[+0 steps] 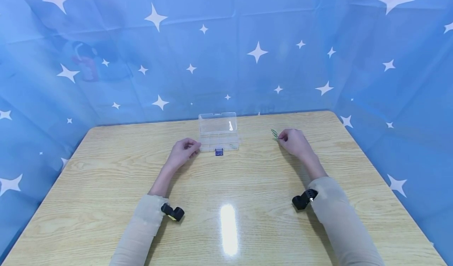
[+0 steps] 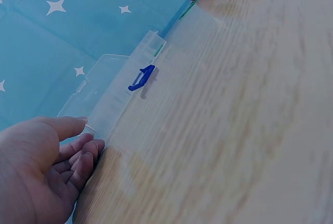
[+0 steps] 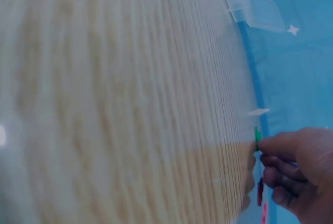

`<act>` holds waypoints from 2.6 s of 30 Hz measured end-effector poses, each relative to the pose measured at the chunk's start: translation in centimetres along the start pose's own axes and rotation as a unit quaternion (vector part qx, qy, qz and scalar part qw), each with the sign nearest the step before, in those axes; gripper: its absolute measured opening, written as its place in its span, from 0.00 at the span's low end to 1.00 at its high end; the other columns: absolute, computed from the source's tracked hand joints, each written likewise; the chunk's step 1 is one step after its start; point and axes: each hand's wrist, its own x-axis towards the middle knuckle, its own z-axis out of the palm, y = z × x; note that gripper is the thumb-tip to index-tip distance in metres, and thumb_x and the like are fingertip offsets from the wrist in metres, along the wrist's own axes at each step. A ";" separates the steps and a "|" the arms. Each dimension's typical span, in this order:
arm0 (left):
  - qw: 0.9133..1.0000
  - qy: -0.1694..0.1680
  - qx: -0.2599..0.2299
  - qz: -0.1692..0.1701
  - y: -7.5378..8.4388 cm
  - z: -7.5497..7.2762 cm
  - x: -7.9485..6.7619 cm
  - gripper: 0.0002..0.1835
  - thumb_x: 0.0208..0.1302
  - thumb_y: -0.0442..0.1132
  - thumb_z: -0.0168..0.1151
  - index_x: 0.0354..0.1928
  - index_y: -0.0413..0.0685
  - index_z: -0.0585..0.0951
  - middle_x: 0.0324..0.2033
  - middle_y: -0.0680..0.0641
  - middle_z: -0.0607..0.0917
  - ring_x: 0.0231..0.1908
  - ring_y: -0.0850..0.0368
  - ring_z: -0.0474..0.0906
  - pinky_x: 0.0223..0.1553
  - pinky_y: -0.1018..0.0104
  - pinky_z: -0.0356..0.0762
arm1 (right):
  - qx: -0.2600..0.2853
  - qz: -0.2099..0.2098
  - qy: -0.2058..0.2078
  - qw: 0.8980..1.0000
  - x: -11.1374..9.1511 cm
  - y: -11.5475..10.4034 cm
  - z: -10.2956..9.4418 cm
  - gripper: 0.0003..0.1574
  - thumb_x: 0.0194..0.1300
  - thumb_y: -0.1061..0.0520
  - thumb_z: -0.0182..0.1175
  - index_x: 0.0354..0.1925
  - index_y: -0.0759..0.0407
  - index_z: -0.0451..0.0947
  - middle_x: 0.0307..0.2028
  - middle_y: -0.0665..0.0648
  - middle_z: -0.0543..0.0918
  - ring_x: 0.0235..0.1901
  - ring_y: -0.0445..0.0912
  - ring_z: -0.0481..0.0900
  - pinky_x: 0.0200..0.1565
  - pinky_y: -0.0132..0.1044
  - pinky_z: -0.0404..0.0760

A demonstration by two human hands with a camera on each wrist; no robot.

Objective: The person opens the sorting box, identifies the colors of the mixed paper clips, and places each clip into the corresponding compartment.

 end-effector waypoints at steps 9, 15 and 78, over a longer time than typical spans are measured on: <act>1.000 0.001 -0.001 0.004 -0.1 0.0 0.0 0.12 0.73 0.42 0.62 0.42 0.38 0.82 0.32 0.42 0.84 0.33 0.51 0.81 0.35 0.66 0.77 | -0.001 0.008 -0.018 1.000 0.2 0.1 -0.1 0.12 0.72 0.60 0.60 0.45 0.70 0.82 0.39 0.65 0.84 0.37 0.54 0.81 0.38 0.46 0.79; 1.000 -0.001 -0.006 0.000 -0.1 0.0 0.0 0.13 0.73 0.42 0.62 0.43 0.37 0.82 0.33 0.40 0.84 0.34 0.47 0.81 0.36 0.64 0.77 | 0.000 0.011 -0.039 0.999 0.3 -0.2 -0.3 0.12 0.71 0.60 0.61 0.42 0.71 0.83 0.35 0.62 0.84 0.32 0.49 0.79 0.34 0.41 0.77; 1.000 -0.002 -0.004 -0.003 -0.1 0.0 0.0 0.12 0.73 0.42 0.62 0.43 0.38 0.82 0.32 0.43 0.84 0.33 0.50 0.81 0.36 0.66 0.77 | 0.061 -0.108 -0.031 0.992 3.1 -9.6 3.1 0.03 0.68 0.66 0.61 0.39 0.67 0.80 0.33 0.59 0.84 0.35 0.49 0.82 0.40 0.41 0.83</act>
